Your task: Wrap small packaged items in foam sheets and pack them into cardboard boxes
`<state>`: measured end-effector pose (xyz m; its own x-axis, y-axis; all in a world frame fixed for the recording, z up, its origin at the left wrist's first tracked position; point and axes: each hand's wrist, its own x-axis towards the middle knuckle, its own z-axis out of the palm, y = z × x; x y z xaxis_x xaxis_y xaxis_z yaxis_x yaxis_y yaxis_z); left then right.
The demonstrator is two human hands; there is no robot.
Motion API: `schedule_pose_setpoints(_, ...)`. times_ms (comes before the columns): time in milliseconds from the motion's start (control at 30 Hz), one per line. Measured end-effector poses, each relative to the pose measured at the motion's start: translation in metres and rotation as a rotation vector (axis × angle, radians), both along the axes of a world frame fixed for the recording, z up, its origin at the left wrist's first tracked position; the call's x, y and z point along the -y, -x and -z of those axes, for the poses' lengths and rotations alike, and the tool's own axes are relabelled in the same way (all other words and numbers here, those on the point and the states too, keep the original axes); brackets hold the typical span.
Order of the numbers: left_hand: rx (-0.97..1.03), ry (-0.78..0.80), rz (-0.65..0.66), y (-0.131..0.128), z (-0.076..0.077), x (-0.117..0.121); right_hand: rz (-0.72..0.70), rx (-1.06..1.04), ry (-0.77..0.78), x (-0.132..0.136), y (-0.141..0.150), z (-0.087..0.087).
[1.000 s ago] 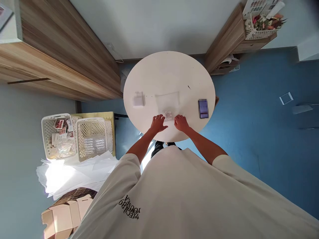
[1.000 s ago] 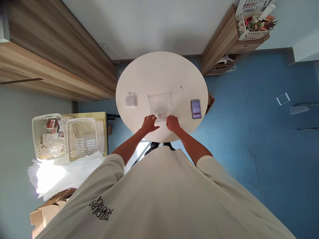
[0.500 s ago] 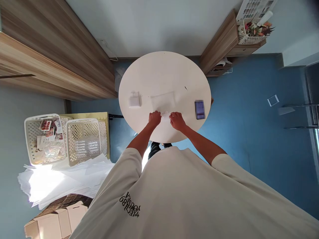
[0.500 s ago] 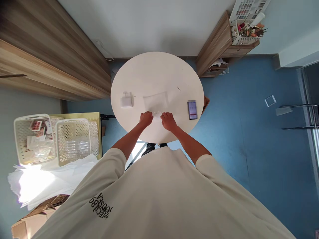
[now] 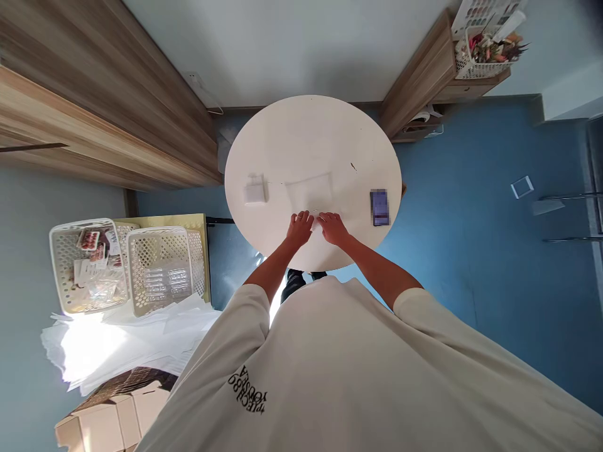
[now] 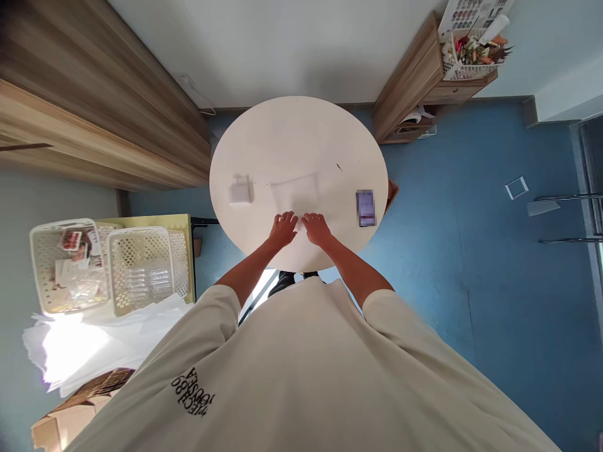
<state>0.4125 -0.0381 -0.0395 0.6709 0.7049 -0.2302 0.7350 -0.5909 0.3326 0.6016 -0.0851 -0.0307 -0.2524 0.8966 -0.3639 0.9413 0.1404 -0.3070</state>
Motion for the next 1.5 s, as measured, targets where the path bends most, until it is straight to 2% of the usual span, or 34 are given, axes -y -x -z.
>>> schedule_pose_setpoints(133, -0.035, 0.005, -0.054, -0.008, 0.006, -0.001, 0.067, -0.059, 0.012, 0.001, 0.0, 0.001)
schedule_pose_setpoints(200, -0.034, 0.01, -0.071, -0.01, 0.008, -0.002, 0.166, -0.107, 0.013, 0.002, -0.001, 0.003)
schedule_pose_setpoints(267, -0.022, 0.014, -0.077, -0.011, 0.007, -0.002, 0.355, -0.131, 0.002, 0.003, -0.003, 0.005)
schedule_pose_setpoints(400, -0.015, 0.034, -0.101, -0.012, 0.002, -0.002, 0.874, -0.092, 0.037, -0.001, -0.01, 0.015)
schedule_pose_setpoints(467, -0.028, 0.049, -0.125, -0.015, -0.001, -0.003, 1.022, -0.109, 0.076, -0.005, -0.013, 0.022)
schedule_pose_setpoints(533, -0.044, 0.07, -0.149, -0.019, -0.005, -0.004, 1.081, -0.135, 0.091, -0.01, -0.015, 0.029)
schedule_pose_setpoints(700, -0.062, 0.11, -0.21, -0.028, -0.011, -0.005, 1.126, -0.161, 0.047, -0.016, -0.015, 0.038)
schedule_pose_setpoints(867, -0.088, 0.108, -0.233, -0.03, -0.012, -0.005, 1.052, -0.144, 0.042, -0.019, -0.016, 0.039)
schedule_pose_setpoints(1033, -0.113, 0.13, -0.234, -0.032, -0.013, -0.007, 0.997, -0.072, 0.191, -0.025, -0.017, 0.027)
schedule_pose_setpoints(1133, -0.1, 0.127, -0.245, -0.031, -0.013, -0.008, 0.95, -0.235, 0.137, -0.025, -0.007, 0.014)
schedule_pose_setpoints(1267, -0.067, 0.107, -0.254, -0.027, -0.011, -0.007, 0.784, -0.383, 0.055, -0.021, 0.018, 0.003)
schedule_pose_setpoints(1400, -0.043, 0.123, -0.279, -0.024, -0.009, -0.009, 0.736, -0.402, 0.043, -0.018, 0.032, 0.002)
schedule_pose_setpoints(1500, -0.034, 0.142, -0.292, -0.025, -0.01, -0.013, 0.777, -0.418, 0.033, -0.019, 0.028, 0.003)
